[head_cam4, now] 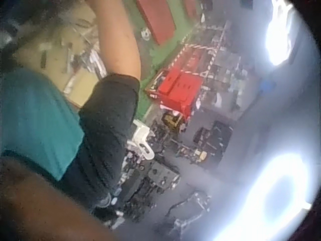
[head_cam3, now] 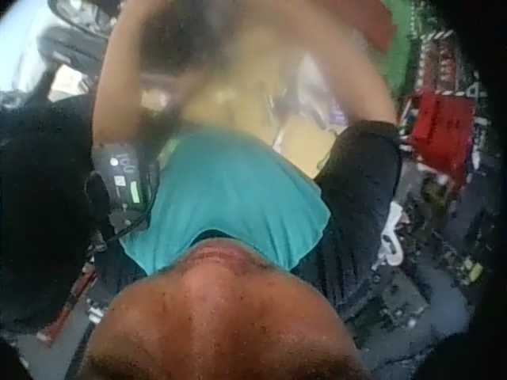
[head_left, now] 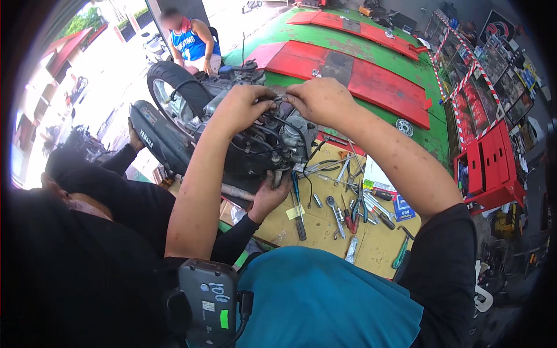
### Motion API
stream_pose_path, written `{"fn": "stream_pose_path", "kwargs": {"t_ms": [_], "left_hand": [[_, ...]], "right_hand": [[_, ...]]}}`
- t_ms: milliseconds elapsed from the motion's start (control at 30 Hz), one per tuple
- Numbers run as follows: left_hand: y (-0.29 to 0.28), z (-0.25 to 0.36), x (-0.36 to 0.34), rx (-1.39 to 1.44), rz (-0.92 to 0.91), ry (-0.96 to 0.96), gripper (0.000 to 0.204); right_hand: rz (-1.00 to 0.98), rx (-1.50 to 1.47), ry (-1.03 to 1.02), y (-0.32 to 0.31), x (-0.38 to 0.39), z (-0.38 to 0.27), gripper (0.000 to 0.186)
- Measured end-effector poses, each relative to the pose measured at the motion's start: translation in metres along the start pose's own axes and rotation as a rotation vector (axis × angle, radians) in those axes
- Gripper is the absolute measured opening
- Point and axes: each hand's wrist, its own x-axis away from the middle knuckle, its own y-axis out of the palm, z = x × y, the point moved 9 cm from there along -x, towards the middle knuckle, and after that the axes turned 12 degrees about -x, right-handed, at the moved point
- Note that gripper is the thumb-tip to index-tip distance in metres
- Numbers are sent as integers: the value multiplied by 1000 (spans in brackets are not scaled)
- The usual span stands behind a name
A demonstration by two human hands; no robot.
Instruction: The person uses a ratchet to loosen bolts on a motorcycle engine mounted on a stand. They then remove a black plastic cover and hand it to a coworker, who assists in lifting the engine to access the underside.
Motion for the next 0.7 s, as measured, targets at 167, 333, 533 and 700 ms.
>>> {"fn": "stream_pose_path", "kwargs": {"t_ms": [167, 333, 533, 700], "left_hand": [[-7, -8, -12, -118, 161, 1, 30], [0, -7, -18, -310, 89, -204, 28], [-3, -6, -27, -411, 87, -175, 26], [11, -29, -35, -294, 88, -140, 29]], "right_hand": [[46, 11, -81, 5, -27, 20, 31], [-8, -10, -131, 24, -42, 37, 34], [-81, -81, -280, 30, -56, 52, 34], [-164, -131, -228, 41, -59, 53, 33]]}}
